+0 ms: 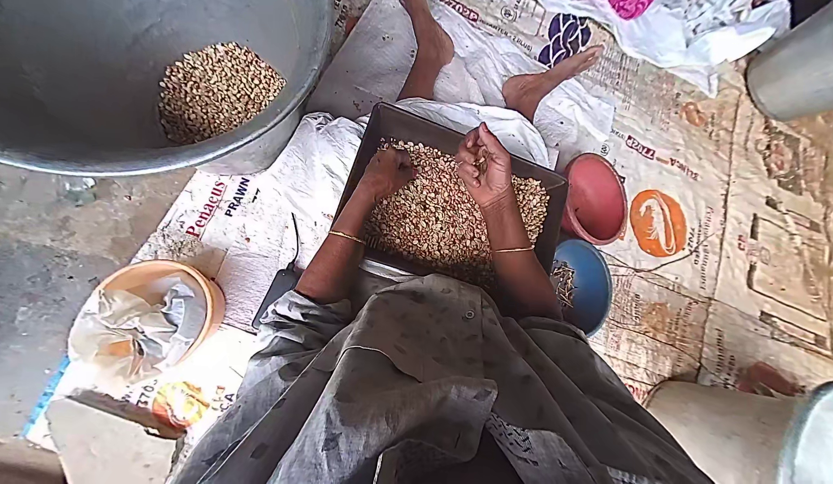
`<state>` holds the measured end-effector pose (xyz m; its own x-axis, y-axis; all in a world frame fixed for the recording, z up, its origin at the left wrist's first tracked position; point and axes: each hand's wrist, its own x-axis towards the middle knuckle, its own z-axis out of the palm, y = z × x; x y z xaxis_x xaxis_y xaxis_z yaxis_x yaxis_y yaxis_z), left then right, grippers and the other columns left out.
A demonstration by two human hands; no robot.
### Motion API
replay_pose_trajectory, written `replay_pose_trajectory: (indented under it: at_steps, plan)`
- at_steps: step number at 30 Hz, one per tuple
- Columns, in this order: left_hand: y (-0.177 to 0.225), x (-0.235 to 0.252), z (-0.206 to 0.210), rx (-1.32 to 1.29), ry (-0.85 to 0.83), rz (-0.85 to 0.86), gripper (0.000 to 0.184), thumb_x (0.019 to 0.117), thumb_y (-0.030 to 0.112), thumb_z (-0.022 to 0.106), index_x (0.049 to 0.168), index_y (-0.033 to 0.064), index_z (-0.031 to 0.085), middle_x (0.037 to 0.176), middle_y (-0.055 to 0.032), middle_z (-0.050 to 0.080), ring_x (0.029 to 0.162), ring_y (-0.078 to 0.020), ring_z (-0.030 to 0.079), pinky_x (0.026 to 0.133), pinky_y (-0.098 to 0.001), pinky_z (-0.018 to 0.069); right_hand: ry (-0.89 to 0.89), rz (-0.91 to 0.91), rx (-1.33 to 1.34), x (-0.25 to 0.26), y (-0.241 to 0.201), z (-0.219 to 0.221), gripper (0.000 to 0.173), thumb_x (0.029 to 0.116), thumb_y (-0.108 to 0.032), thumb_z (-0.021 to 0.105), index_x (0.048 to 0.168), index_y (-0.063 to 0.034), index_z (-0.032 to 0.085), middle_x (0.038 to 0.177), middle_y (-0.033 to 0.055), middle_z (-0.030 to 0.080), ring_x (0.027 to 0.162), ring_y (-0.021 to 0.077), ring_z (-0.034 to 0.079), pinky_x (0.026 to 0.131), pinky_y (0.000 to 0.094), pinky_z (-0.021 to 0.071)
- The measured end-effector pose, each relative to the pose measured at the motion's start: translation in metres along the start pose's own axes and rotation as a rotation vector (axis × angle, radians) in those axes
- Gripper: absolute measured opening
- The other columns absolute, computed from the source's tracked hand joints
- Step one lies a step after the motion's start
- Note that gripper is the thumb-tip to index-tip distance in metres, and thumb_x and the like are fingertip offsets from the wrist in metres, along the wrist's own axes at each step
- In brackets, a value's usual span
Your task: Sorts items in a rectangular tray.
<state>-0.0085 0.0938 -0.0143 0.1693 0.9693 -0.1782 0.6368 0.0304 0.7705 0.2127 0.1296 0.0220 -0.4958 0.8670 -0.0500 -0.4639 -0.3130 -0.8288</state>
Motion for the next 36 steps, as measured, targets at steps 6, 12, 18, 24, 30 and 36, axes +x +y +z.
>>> replay_pose_trajectory:
  at_steps: [6,12,18,24,30,36]
  plan:
    - [0.002,0.001,0.002,0.113,-0.011,-0.050,0.029,0.1046,0.015,0.050,0.111,-0.0061,0.068,0.112,-0.0295,0.068,0.112,-0.0479,0.065,0.097,-0.0684,0.0463,-0.027,0.111,-1.213,-0.032,0.024,0.015,0.023,0.1072,-0.016,0.051,0.105,-0.0014,0.069,0.076,0.0058,0.060,0.064,0.0135,0.054,0.062,0.0313,0.0468]
    - [0.002,0.003,0.006,0.156,-0.063,-0.043,0.032,0.0992,0.024,0.067,0.110,-0.0059,0.068,0.107,-0.0274,0.069,0.107,-0.0464,0.066,0.096,-0.0666,0.0475,0.050,0.063,-1.766,-0.054,0.065,0.032,0.027,0.1058,-0.021,0.052,0.111,0.0003,0.068,0.094,0.0228,0.072,0.091,0.0425,0.072,0.078,0.0592,0.0543]
    - [0.000,0.004,0.005,0.143,-0.066,-0.056,0.023,0.0995,0.016,0.062,0.107,-0.0051,0.069,0.103,-0.0265,0.069,0.103,-0.0447,0.066,0.093,-0.0654,0.0484,0.053,0.005,-0.174,-0.052,0.035,0.002,0.022,0.1046,-0.013,0.044,0.094,-0.0089,0.063,0.058,-0.0079,0.050,0.040,-0.0023,0.039,0.036,0.0130,0.0322]
    - [0.003,0.002,0.005,0.199,-0.087,-0.068,0.024,0.0995,0.016,0.062,0.107,-0.0062,0.068,0.106,-0.0289,0.068,0.107,-0.0476,0.065,0.094,-0.0674,0.0478,0.133,0.003,-0.613,-0.043,0.015,-0.006,0.036,0.1112,-0.020,0.038,0.094,-0.0057,0.065,0.065,-0.0082,0.058,0.043,-0.0021,0.038,0.039,0.0142,0.0303]
    - [0.006,0.001,0.003,0.241,-0.136,-0.061,0.027,0.1039,0.015,0.054,0.112,-0.0081,0.066,0.112,-0.0313,0.067,0.113,-0.0498,0.063,0.097,-0.0686,0.0454,0.175,0.232,-1.800,-0.038,0.047,0.030,0.032,0.1073,-0.026,0.050,0.119,-0.0004,0.065,0.104,0.0229,0.071,0.102,0.0419,0.070,0.084,0.0594,0.0532]
    - [0.004,0.000,0.001,0.200,-0.144,-0.049,0.028,0.1040,0.015,0.053,0.111,-0.0078,0.068,0.113,-0.0312,0.067,0.114,-0.0496,0.063,0.098,-0.0696,0.0444,0.256,-0.031,-1.129,-0.036,0.048,0.001,0.016,0.1019,-0.014,0.059,0.098,-0.0014,0.068,0.073,0.0045,0.059,0.061,0.0130,0.052,0.059,0.0300,0.0452]
